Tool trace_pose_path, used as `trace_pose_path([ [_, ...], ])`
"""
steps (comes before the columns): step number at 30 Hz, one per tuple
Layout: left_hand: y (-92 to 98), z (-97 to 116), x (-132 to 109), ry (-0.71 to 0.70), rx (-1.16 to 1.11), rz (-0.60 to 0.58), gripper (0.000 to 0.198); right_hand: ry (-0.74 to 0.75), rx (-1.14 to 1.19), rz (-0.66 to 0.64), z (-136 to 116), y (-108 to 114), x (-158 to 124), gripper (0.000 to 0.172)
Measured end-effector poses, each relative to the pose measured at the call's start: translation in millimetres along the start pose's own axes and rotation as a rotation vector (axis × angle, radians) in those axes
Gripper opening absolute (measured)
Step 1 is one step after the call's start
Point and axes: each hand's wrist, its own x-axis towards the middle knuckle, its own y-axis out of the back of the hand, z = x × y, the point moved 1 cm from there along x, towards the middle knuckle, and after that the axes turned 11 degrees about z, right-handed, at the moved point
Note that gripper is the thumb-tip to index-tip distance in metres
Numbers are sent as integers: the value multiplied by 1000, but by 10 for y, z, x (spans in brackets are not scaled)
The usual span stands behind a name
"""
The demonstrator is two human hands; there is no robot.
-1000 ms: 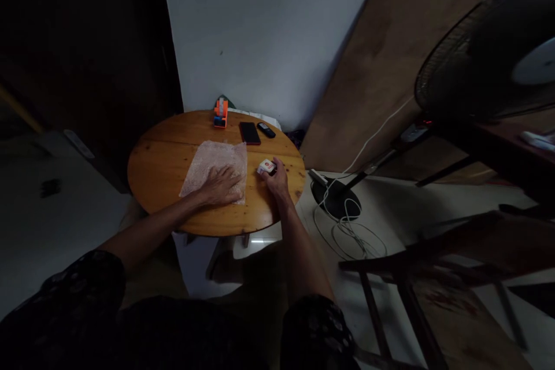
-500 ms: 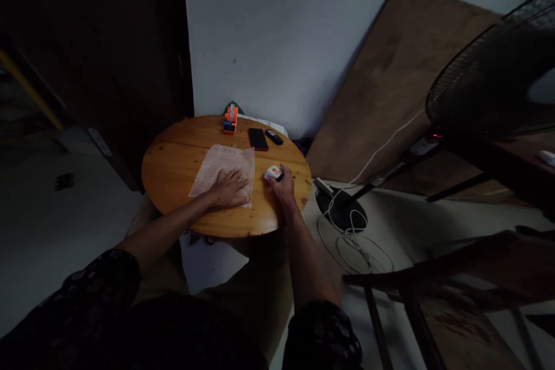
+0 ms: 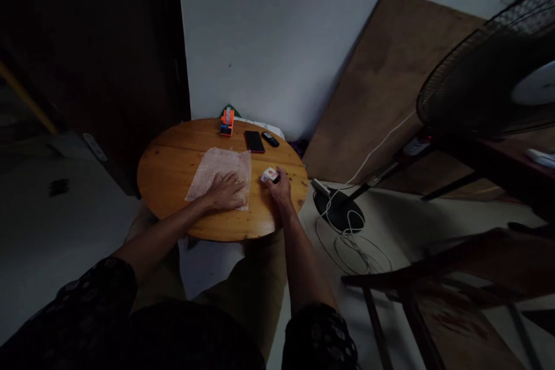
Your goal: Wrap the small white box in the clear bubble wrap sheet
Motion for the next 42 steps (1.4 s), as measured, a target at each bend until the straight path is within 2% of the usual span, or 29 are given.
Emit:
trace_pose_path([
  [8, 22, 23, -13, 7, -6, -11, 73, -6, 23, 4, -1, -3, -2, 69],
  [12, 66, 22, -23, -5, 11, -11, 72, -12, 18, -4, -5, 4, -1, 74],
  [19, 84, -15, 10, -27, 13, -94, 76, -9, 13, -6, -8, 37, -19, 76],
  [30, 72, 107, -26, -22, -30, 17, 75, -76, 34, 5, -93, 165, -65, 75],
  [34, 66, 112, -19, -6, -37, 33, 76, -109, 59, 33, -114, 239, -72, 73],
  [42, 59, 119, 21, 0, -69, 24, 77, -132, -30, 76, -194, 269, -91, 74],
])
